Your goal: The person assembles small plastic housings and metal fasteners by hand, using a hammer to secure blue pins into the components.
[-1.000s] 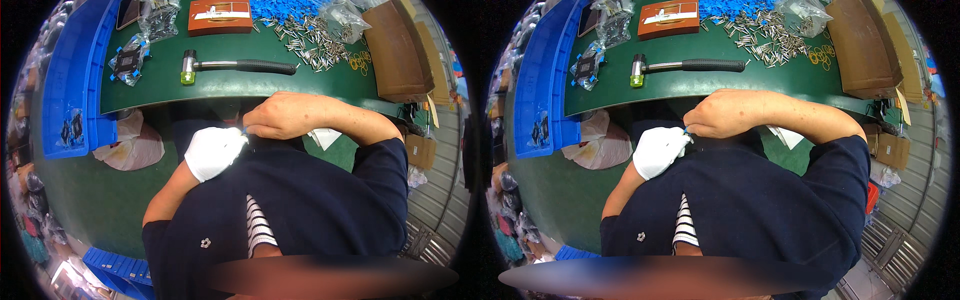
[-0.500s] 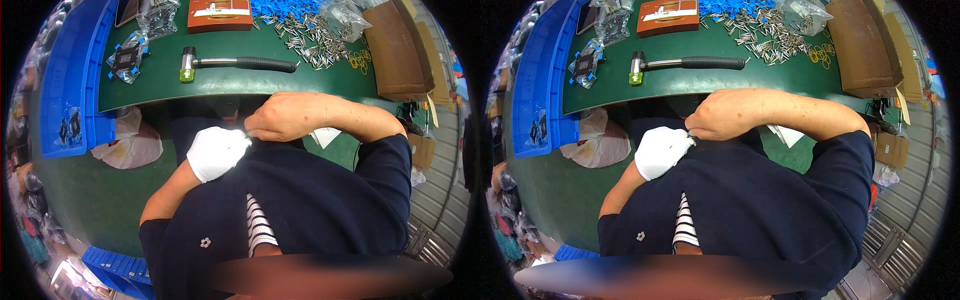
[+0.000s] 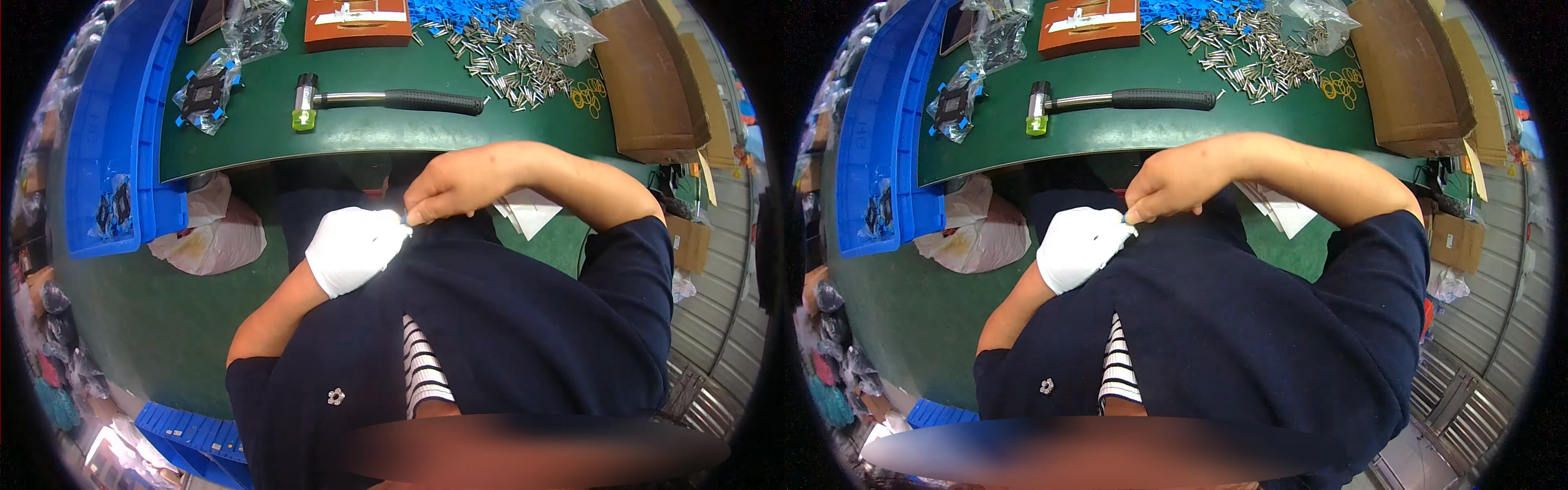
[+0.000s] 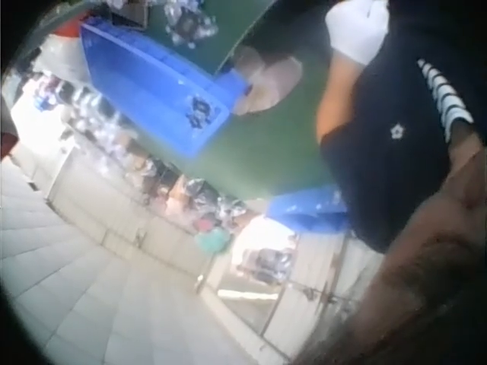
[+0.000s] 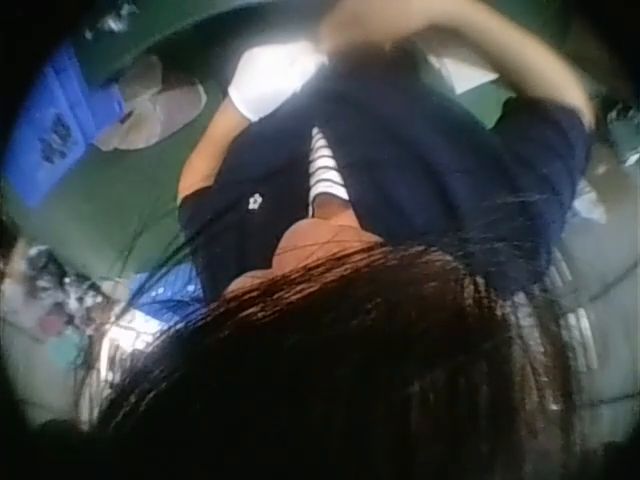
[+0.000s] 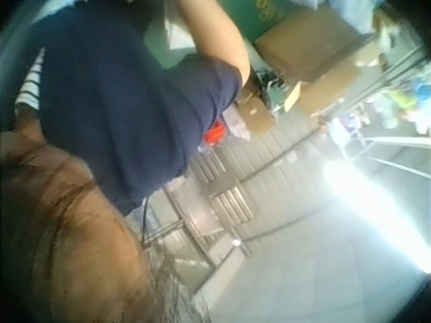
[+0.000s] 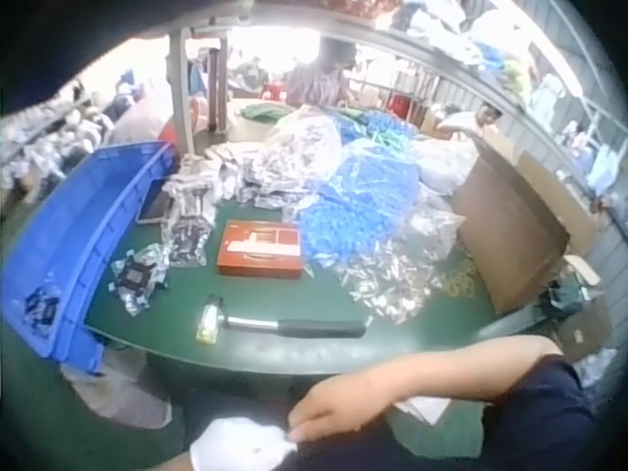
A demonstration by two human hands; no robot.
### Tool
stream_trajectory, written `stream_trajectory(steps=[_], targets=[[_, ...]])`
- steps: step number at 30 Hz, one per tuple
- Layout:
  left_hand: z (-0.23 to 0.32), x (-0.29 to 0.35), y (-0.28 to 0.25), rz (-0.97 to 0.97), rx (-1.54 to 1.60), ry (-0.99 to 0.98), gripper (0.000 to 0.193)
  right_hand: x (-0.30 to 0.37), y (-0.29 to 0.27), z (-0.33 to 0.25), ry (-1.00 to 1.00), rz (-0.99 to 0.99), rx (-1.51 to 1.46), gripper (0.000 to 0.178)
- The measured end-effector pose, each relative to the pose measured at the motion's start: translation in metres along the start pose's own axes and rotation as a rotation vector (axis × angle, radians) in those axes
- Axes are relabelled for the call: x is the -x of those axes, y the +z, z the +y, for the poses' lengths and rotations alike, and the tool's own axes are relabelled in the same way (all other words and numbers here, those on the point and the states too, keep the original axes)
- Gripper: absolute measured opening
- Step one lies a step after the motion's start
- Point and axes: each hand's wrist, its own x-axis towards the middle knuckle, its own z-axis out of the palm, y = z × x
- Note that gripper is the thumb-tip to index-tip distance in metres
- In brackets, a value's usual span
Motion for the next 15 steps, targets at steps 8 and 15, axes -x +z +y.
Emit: stream_trajectory(steps=[8,15], targets=[[0.0,-0.003,-0.008,-0.145,0.157,-0.06,0.009,-0.022,-0.007,0.029,0.046,-0.26,-0.29,0.044],[-0.021,0.009,-0.013,-0.209,0.938,-0.651,0.03,-0.032,0.006,0.023,-0.028,-0.025,-0.249,0.047]])
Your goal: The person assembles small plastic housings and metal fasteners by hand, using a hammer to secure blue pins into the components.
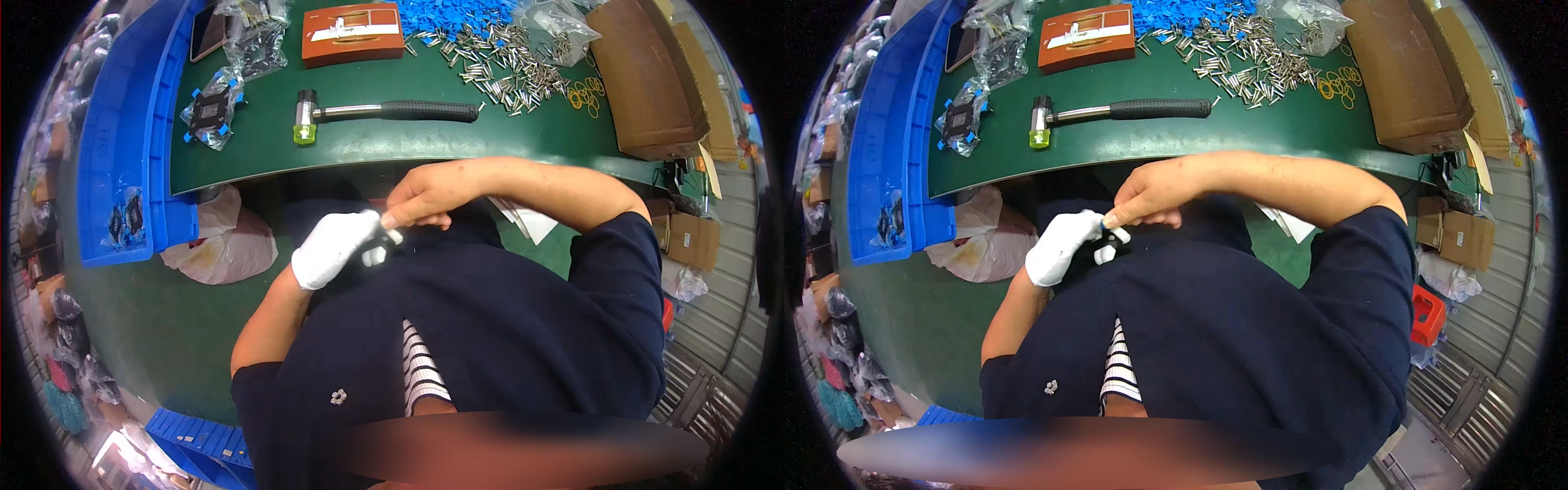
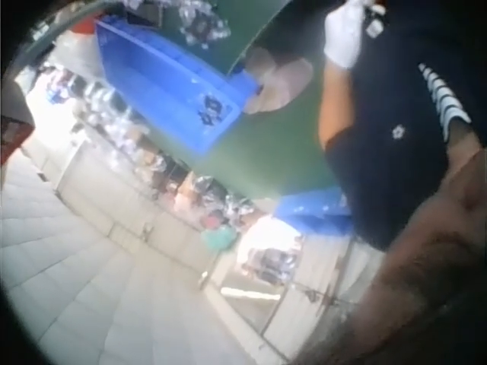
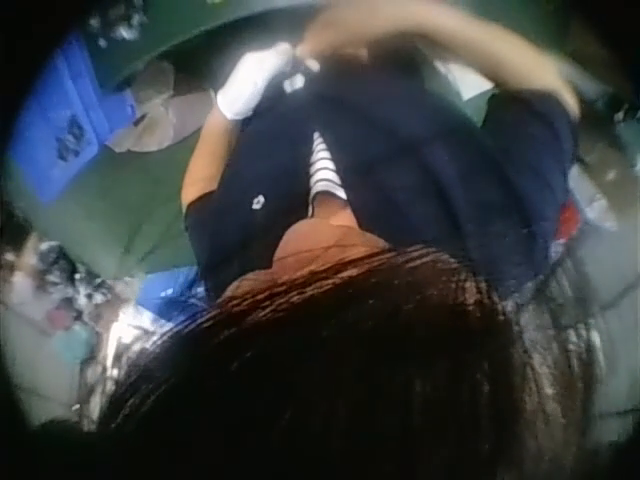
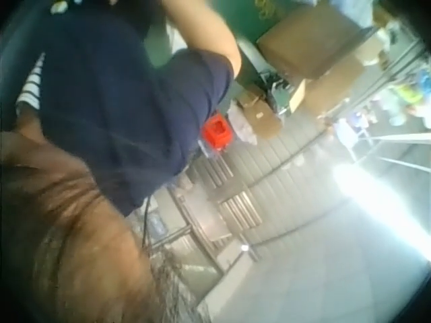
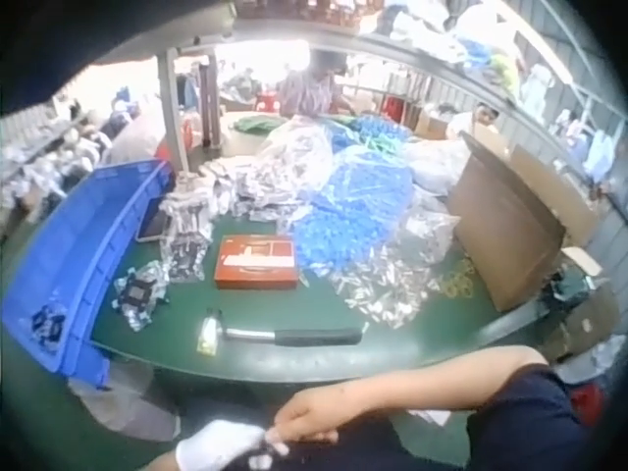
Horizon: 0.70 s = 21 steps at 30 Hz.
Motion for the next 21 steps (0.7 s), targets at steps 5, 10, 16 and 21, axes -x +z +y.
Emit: stream_trajectory(steps=[5,10,16,21], targets=[[-0.001,0.007,-0.028,0.215,0.325,0.099,0.045,0.014,0.009,-0.02,-0.286,0.452,-0.049,0.041],[0.0,0.015,-0.032,0.368,0.483,0.316,0.059,0.04,-0.01,-0.018,-0.431,0.78,0.314,0.028],[0.029,0.023,-0.029,0.332,0.477,0.445,0.06,0.013,-0.028,-0.023,-0.33,1.244,1.343,0.047],[0.066,0.021,-0.034,0.798,-1.053,0.496,0.024,0.001,-0.037,-0.014,-0.322,1.123,1.308,0.022]])
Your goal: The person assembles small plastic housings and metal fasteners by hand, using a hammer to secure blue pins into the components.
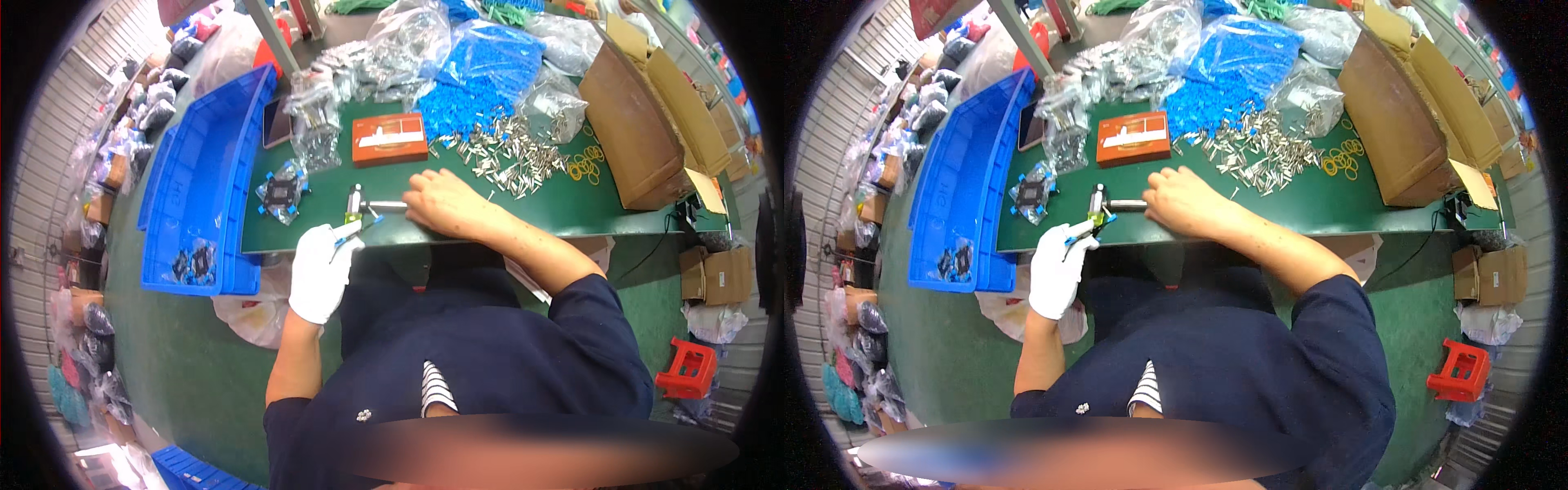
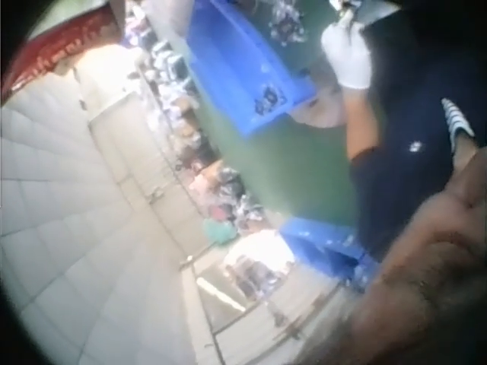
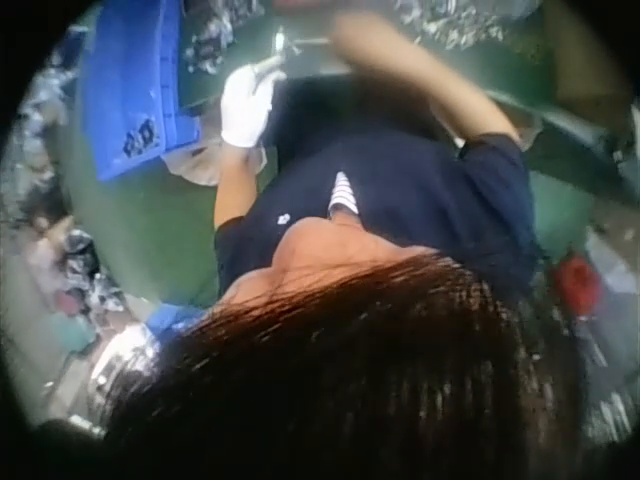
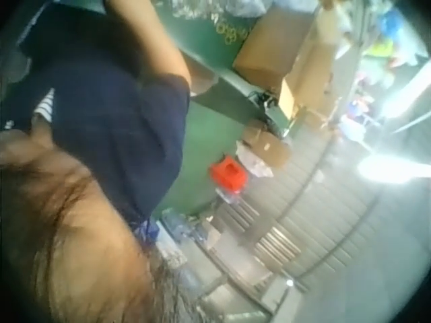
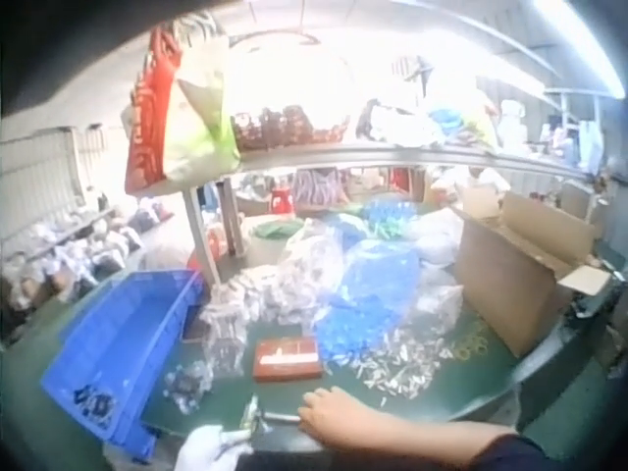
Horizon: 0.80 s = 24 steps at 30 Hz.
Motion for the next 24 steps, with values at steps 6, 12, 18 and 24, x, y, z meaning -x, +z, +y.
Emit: stream_trajectory(steps=[6,12,18,24], targets=[[-0.006,-0.036,-0.019,0.106,0.299,-0.049,0.022,0.023,-0.041,0.009,0.248,0.118,-0.222,0.022],[-0.017,-0.125,0.003,-0.097,0.591,0.02,0.032,0.049,-0.049,0.03,0.501,0.485,-0.548,0.023],[-0.046,-0.194,0.026,-0.24,0.303,0.137,0.037,0.063,-0.032,0.026,0.561,0.471,-0.999,0.028],[-0.053,-0.214,0.036,-0.309,0.375,0.114,0.035,0.063,-0.028,0.024,0.574,0.422,-0.934,0.03]])
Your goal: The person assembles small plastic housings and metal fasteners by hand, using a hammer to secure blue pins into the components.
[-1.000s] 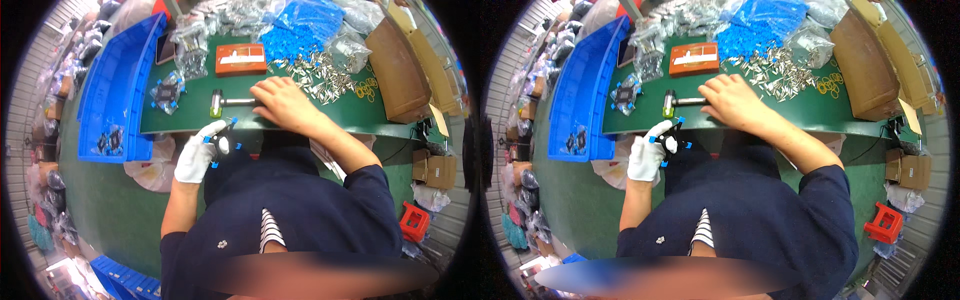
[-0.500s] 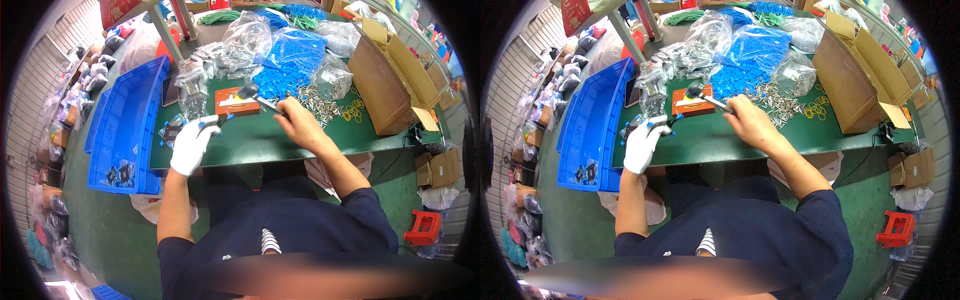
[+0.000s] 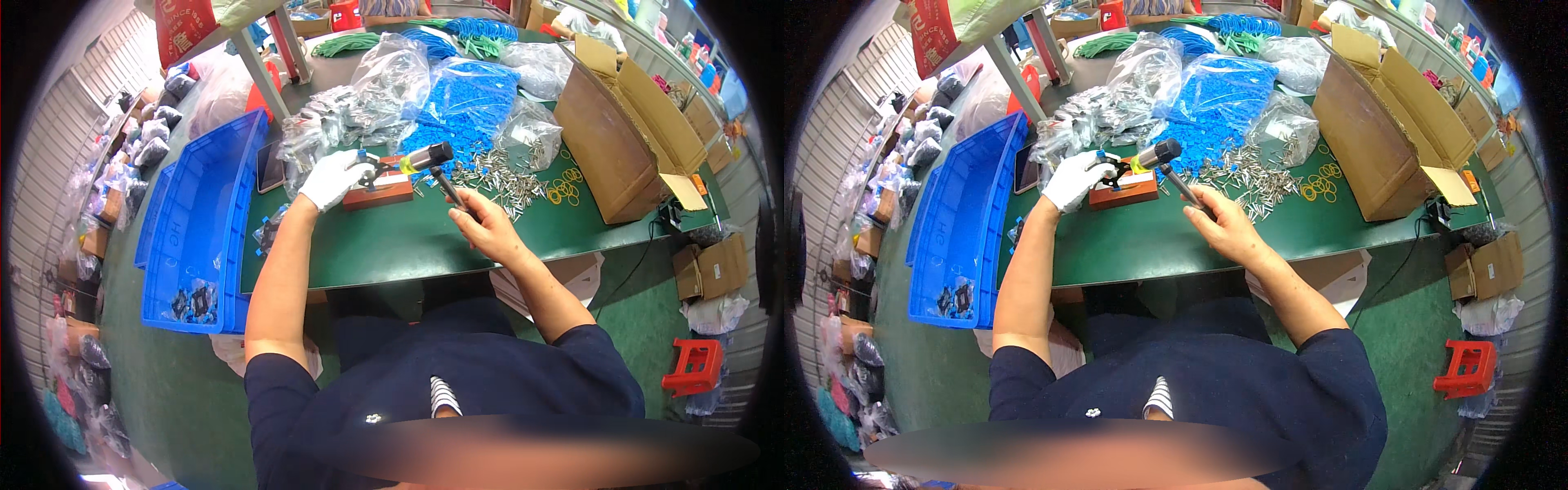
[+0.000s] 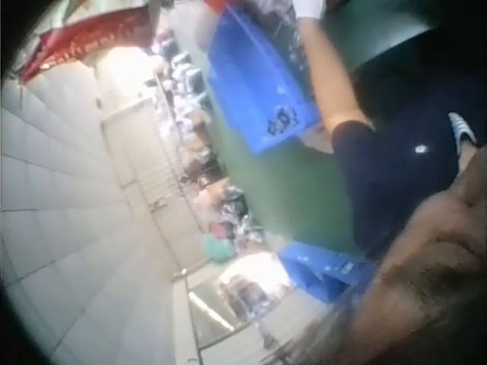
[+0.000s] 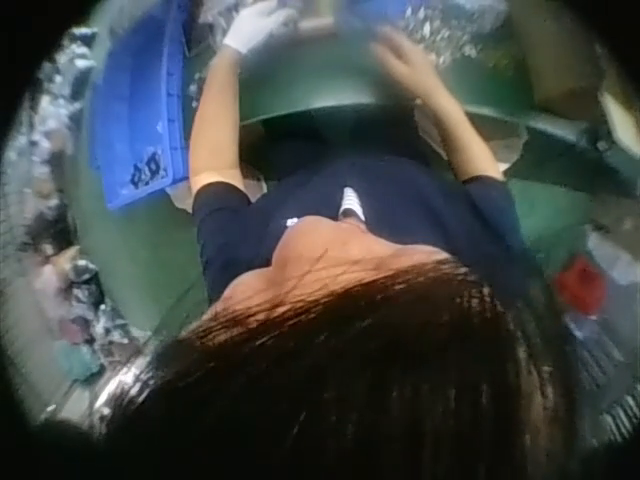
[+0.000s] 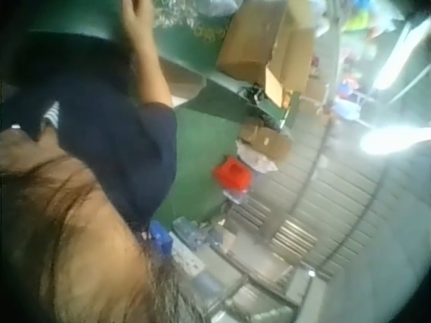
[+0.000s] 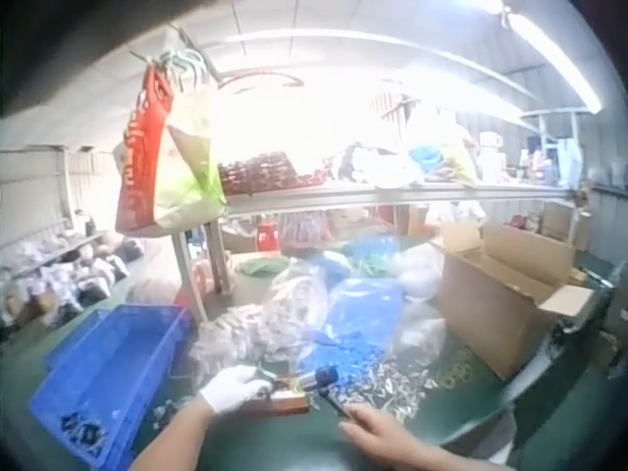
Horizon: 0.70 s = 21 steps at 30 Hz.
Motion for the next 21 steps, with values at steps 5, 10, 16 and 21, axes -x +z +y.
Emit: stream_trajectory(steps=[5,10,16,21], targets=[[-0.01,-0.006,-0.017,-0.009,-0.395,0.138,0.039,-0.013,0.006,-0.011,-0.016,-0.043,0.05,0.034],[0.013,-0.003,-0.013,-0.057,-0.476,0.077,0.035,-0.05,0.003,-0.026,0.054,-0.082,0.099,0.037],[0.008,0.001,-0.011,0.06,-0.448,0.223,0.035,-0.076,0.002,-0.06,-0.655,0.205,0.373,0.038],[0.009,-0.002,-0.011,-0.053,-0.525,0.09,0.029,-0.073,-0.008,-0.051,-0.312,-0.179,0.591,0.037]])
